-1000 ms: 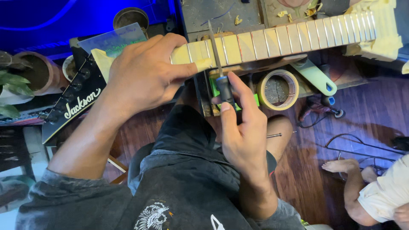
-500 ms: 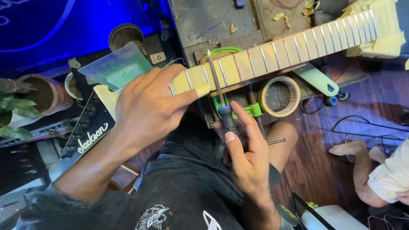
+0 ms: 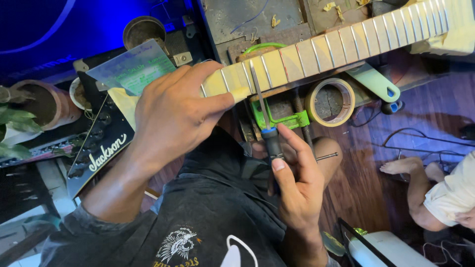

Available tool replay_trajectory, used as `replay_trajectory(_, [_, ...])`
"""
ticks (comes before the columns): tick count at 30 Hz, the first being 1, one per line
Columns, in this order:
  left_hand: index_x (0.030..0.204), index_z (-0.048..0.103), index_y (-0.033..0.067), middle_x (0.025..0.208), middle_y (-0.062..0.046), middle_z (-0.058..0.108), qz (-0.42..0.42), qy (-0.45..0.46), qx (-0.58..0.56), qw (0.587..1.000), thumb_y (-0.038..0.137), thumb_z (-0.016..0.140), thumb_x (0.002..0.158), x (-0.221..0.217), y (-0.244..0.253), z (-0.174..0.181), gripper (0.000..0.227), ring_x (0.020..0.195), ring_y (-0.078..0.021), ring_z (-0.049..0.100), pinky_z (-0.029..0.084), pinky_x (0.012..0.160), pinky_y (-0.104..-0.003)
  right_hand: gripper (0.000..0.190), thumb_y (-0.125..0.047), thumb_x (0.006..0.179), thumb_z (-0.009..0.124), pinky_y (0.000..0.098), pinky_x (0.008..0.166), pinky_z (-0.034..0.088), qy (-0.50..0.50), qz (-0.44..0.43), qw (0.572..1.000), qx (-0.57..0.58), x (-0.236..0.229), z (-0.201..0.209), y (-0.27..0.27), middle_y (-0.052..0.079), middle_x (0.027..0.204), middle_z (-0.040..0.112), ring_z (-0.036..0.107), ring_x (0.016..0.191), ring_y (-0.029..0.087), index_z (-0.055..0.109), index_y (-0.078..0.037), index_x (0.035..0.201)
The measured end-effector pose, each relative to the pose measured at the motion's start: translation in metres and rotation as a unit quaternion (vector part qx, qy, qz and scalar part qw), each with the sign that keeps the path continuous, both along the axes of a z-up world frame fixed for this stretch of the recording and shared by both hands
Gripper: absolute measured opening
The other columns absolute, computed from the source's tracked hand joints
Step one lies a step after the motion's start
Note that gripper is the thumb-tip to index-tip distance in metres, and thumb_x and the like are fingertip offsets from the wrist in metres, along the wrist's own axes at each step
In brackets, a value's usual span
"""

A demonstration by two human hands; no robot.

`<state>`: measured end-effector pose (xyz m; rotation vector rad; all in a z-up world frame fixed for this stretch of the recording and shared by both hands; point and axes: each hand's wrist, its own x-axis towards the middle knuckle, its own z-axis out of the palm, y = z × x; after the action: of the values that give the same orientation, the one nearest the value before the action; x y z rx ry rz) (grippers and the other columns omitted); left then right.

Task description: The person uses a metal file to smooth the edges of the frets on a guitar neck clamped in a workbench. The fretboard is protected with masking tape, and the person works methodically along the frets.

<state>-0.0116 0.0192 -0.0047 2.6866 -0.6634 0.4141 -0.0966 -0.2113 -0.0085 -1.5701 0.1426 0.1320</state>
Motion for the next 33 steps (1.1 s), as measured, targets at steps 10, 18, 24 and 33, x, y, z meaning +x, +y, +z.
replay_trajectory(10, [0.103, 0.084, 0.0271, 0.129, -0.011, 0.074, -0.014, -0.007, -0.016, 1.000, 0.023, 0.084, 0.099, 0.002, 0.002, -0.009, 0.005, 0.095, -0.0360, 0.069, 0.047, 0.060, -0.050, 0.050, -0.011, 0.104, 0.050, 0.0178, 0.038, 0.039, -0.013, 0.058, 0.996, 0.066, 0.004, -0.011, -0.016, 0.026, 0.123, 0.077, 0.044, 0.041, 0.008, 0.049, 0.000, 0.152])
replay_trajectory(18, [0.105, 0.086, 0.0287, 0.128, -0.009, 0.072, -0.013, -0.026, 0.001, 1.000, 0.020, 0.084, 0.098, 0.000, 0.001, -0.012, 0.011, 0.097, -0.0350, 0.071, 0.047, 0.056, -0.049, 0.049, -0.013, 0.106, 0.049, 0.0162, 0.037, 0.039, -0.039, 0.083, 0.995, 0.050, -0.017, -0.017, -0.030, 0.026, 0.132, 0.073, 0.046, 0.040, 0.008, 0.046, 0.001, 0.153])
replay_trajectory(24, [0.102, 0.082, 0.0327, 0.129, -0.009, 0.067, -0.019, -0.044, 0.073, 0.996, 0.024, 0.084, 0.091, 0.002, 0.003, -0.013, 0.014, 0.092, -0.0320, 0.066, 0.049, 0.054, -0.045, 0.045, -0.005, 0.103, 0.052, 0.0352, 0.110, 0.057, -0.171, 0.103, 0.970, -0.142, 0.008, -0.009, -0.016, 0.019, 0.133, 0.071, 0.071, 0.122, 0.026, 0.058, 0.007, 0.146])
replay_trajectory(33, [0.102, 0.084, 0.0340, 0.127, -0.009, 0.068, -0.020, -0.054, 0.052, 0.997, 0.017, 0.083, 0.091, 0.000, 0.000, -0.011, 0.021, 0.092, -0.0323, 0.066, 0.051, 0.057, -0.043, 0.047, -0.015, 0.106, 0.051, 0.0383, 0.122, 0.048, -0.151, 0.100, 0.967, -0.177, 0.005, -0.006, -0.017, 0.021, 0.152, 0.064, 0.063, 0.142, 0.029, 0.057, 0.005, 0.148])
